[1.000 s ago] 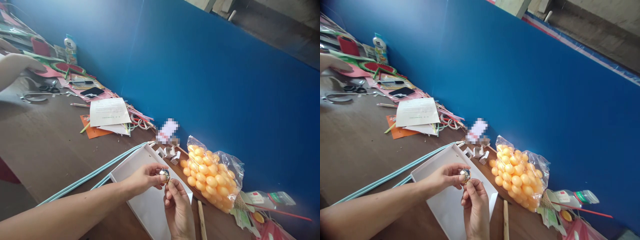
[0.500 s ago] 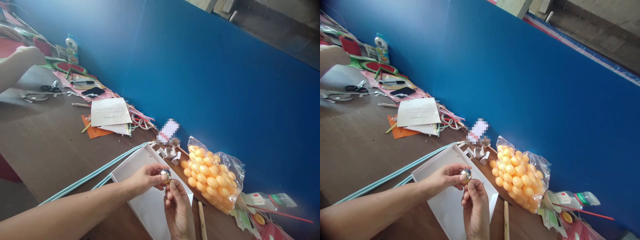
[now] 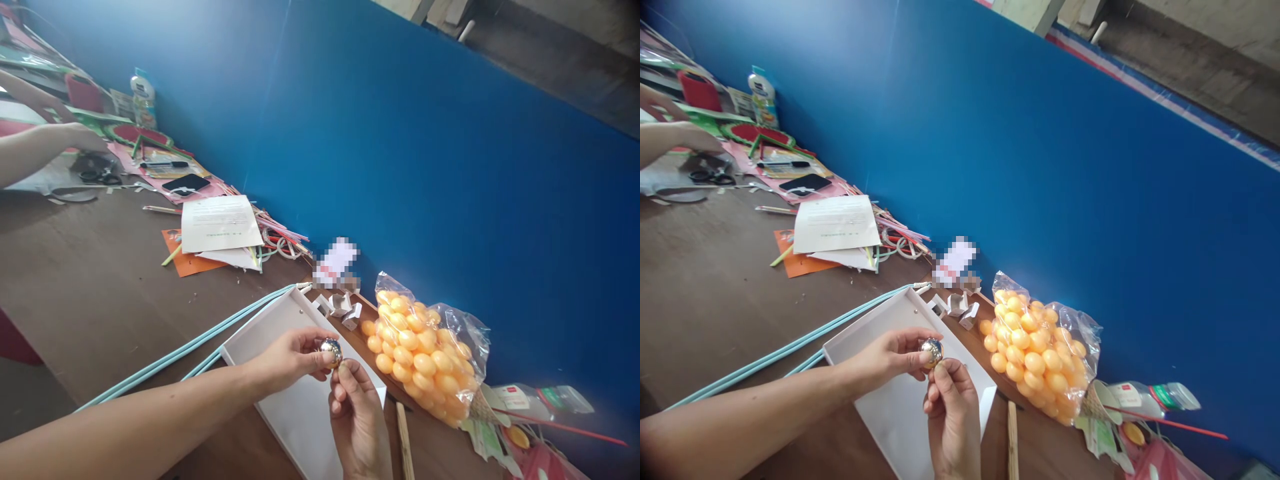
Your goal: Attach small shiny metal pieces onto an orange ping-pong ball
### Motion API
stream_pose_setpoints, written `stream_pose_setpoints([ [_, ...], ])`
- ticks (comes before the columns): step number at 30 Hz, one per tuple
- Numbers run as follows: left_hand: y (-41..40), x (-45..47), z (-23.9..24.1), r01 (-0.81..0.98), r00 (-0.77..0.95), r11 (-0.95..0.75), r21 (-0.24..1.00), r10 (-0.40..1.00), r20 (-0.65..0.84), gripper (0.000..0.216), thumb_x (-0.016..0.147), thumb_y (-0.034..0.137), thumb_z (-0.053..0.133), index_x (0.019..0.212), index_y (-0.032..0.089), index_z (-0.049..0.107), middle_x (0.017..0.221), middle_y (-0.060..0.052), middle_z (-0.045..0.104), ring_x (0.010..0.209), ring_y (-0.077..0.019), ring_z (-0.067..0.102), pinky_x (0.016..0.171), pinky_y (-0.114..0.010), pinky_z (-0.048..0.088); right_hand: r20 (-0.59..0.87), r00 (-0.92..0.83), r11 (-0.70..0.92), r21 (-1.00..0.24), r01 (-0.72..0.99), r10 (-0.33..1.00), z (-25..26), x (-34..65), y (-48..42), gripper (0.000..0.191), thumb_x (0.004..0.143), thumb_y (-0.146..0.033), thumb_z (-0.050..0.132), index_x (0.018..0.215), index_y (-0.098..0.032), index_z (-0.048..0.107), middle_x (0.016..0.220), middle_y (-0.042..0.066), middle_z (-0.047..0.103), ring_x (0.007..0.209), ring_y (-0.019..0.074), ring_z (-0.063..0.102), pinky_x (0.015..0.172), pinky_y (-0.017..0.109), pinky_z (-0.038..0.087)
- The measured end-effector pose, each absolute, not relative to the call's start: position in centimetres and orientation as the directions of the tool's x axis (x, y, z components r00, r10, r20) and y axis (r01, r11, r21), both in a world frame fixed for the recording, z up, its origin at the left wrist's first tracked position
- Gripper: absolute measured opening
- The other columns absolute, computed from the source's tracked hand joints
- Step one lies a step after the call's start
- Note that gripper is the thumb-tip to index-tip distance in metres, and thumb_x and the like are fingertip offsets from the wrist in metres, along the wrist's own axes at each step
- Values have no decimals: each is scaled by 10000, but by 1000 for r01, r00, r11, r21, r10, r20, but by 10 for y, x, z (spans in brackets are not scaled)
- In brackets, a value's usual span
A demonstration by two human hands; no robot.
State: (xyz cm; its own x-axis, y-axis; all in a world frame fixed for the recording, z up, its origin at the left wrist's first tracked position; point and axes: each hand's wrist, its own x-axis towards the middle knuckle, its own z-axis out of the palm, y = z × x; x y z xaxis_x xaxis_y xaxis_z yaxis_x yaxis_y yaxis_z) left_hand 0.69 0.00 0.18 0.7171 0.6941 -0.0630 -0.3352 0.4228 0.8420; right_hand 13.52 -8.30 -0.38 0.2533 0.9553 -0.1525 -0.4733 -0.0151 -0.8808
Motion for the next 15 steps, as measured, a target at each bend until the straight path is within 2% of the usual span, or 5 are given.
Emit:
stream_pose_setpoints([
  [9, 0, 7, 0, -347, 725, 426, 836, 686, -49, 472, 685, 323, 693, 1093, 127, 559, 844, -53, 618, 698, -130, 583, 698, -311, 480, -166, 249, -5, -841, -541, 954, -6, 136, -82, 57, 821, -179, 576, 772, -158, 595, 613, -39, 526, 492, 13, 412, 430, 91, 383],
  [15, 0, 6, -2, -347, 723, 423, 837, 689, -49, 465, 681, 334, 694, 1081, 132, 569, 837, -51, 618, 698, -135, 583, 695, -317, 480, -162, 245, -12, -855, -519, 956, -6, 138, -83, 60, 819, -175, 579, 764, -155, 595, 605, -36, 532, 482, 12, 412, 425, 92, 381],
])
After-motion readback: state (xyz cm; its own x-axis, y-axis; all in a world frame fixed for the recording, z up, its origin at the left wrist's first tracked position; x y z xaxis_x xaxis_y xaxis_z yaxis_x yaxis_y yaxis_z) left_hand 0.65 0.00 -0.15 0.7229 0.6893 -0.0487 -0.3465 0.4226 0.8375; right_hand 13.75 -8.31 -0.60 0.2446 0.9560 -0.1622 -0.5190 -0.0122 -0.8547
